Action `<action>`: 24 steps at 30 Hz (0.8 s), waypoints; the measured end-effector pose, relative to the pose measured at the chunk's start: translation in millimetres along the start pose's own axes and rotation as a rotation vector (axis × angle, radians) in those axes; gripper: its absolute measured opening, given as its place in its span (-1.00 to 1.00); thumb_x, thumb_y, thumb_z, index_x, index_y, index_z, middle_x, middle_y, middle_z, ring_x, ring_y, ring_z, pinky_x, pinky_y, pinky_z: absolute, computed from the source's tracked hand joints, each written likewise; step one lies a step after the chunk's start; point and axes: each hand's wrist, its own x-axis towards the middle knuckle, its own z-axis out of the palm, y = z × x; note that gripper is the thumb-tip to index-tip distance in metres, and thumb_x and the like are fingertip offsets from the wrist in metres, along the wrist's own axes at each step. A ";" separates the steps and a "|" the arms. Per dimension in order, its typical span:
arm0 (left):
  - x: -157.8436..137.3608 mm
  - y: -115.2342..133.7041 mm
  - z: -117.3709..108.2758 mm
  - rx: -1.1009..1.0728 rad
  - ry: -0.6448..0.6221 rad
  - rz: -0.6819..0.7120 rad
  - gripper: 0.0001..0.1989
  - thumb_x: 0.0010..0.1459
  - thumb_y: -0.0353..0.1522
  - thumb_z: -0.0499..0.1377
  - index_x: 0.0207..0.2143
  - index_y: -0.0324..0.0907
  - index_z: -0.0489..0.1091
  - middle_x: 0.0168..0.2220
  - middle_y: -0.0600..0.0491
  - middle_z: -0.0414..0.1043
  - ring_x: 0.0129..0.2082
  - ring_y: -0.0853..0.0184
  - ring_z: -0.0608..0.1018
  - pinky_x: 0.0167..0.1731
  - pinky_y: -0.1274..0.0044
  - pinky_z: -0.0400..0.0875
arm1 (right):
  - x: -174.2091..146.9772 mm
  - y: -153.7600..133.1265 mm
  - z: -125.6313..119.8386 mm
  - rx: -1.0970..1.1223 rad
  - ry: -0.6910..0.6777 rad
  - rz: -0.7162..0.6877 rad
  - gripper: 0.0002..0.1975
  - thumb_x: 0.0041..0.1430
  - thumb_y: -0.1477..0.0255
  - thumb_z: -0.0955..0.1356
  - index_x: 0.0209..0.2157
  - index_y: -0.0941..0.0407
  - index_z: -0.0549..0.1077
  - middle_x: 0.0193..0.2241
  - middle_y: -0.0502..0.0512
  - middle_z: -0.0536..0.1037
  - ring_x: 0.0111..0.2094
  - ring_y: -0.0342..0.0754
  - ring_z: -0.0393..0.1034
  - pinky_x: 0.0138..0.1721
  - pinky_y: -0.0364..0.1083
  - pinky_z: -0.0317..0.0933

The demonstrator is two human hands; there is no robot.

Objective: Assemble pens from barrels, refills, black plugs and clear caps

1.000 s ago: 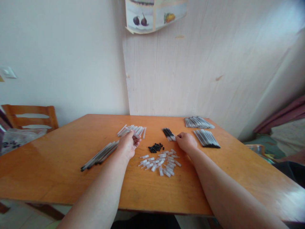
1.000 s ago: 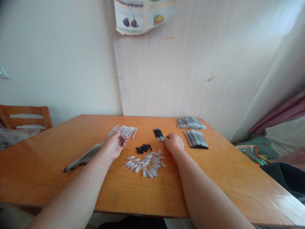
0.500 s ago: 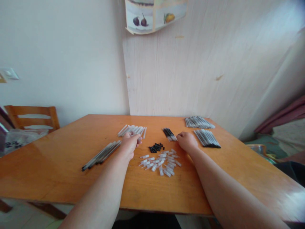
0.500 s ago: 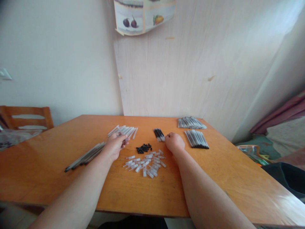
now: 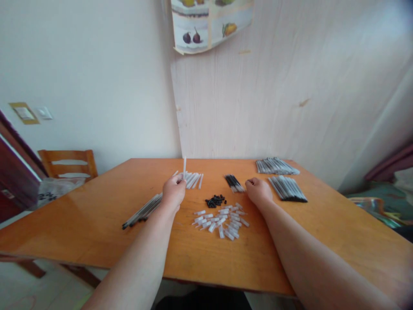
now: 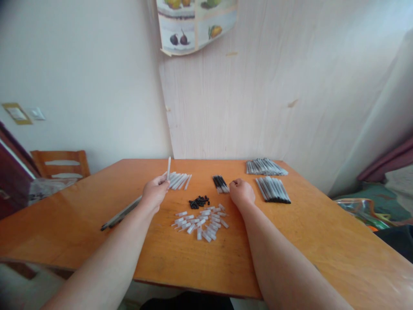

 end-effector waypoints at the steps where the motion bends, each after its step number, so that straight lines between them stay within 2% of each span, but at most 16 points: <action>1: 3.4 2.1 -1.5 0.048 0.008 0.045 -0.79 -0.08 -0.39 0.24 -0.30 -0.17 0.49 -0.46 0.07 0.48 -0.42 0.32 0.49 -0.39 0.58 0.30 | 0.1 0.1 0.2 0.005 0.000 -0.001 -0.61 0.18 0.25 0.19 -0.24 0.10 0.59 -0.25 0.23 0.60 -0.21 0.05 0.47 -0.39 -0.14 0.14; 3: 10.7 7.0 -4.6 0.122 0.039 0.120 -0.79 -0.08 -0.42 0.23 -0.30 -0.18 0.47 -0.41 0.04 0.50 -0.40 0.33 0.49 -0.36 0.57 0.30 | 0.4 0.2 0.8 0.019 -0.001 0.004 -0.61 0.18 0.26 0.19 -0.24 0.10 0.59 -0.26 0.23 0.60 -0.22 0.04 0.47 -0.40 -0.14 0.13; 7: 29.5 13.7 -15.3 0.367 0.112 0.184 -0.80 -0.10 -0.43 0.26 -0.33 -0.19 0.41 -0.40 0.02 0.48 -0.40 0.34 0.48 -0.35 0.56 0.29 | 1.7 0.7 2.8 0.049 -0.007 0.014 -0.62 0.17 0.26 0.20 -0.24 0.09 0.59 -0.26 0.22 0.61 -0.22 0.04 0.47 -0.40 -0.14 0.13; 13: 55.2 8.1 -36.0 0.748 0.079 0.199 -0.88 -0.12 -0.47 0.24 -0.45 -0.14 0.40 -0.44 0.00 0.49 -0.36 0.25 0.49 -0.32 0.51 0.26 | 5.0 2.0 6.2 0.086 -0.015 0.032 -0.61 0.15 0.24 0.20 -0.21 0.08 0.59 -0.27 0.24 0.60 -0.20 0.07 0.46 -0.36 -0.12 0.16; 19: 66.1 -4.6 -42.3 0.859 0.038 0.212 -0.86 -0.20 -0.52 0.26 -0.59 -0.13 0.38 -0.52 0.00 0.46 -0.35 0.18 0.50 -0.32 0.49 0.23 | 5.7 2.5 7.6 0.093 -0.024 0.042 -0.60 0.14 0.24 0.20 -0.20 0.07 0.60 -0.26 0.24 0.59 -0.19 0.09 0.45 -0.34 -0.11 0.16; 24: 67.1 -8.9 -38.0 0.923 0.015 0.220 -0.86 -0.22 -0.52 0.25 -0.60 -0.12 0.38 -0.52 -0.01 0.47 -0.35 0.17 0.51 -0.35 0.50 0.24 | 4.3 2.0 6.9 0.090 -0.025 0.048 -0.60 0.13 0.22 0.20 -0.21 0.06 0.59 -0.25 0.23 0.60 -0.20 0.09 0.45 -0.38 -0.11 0.13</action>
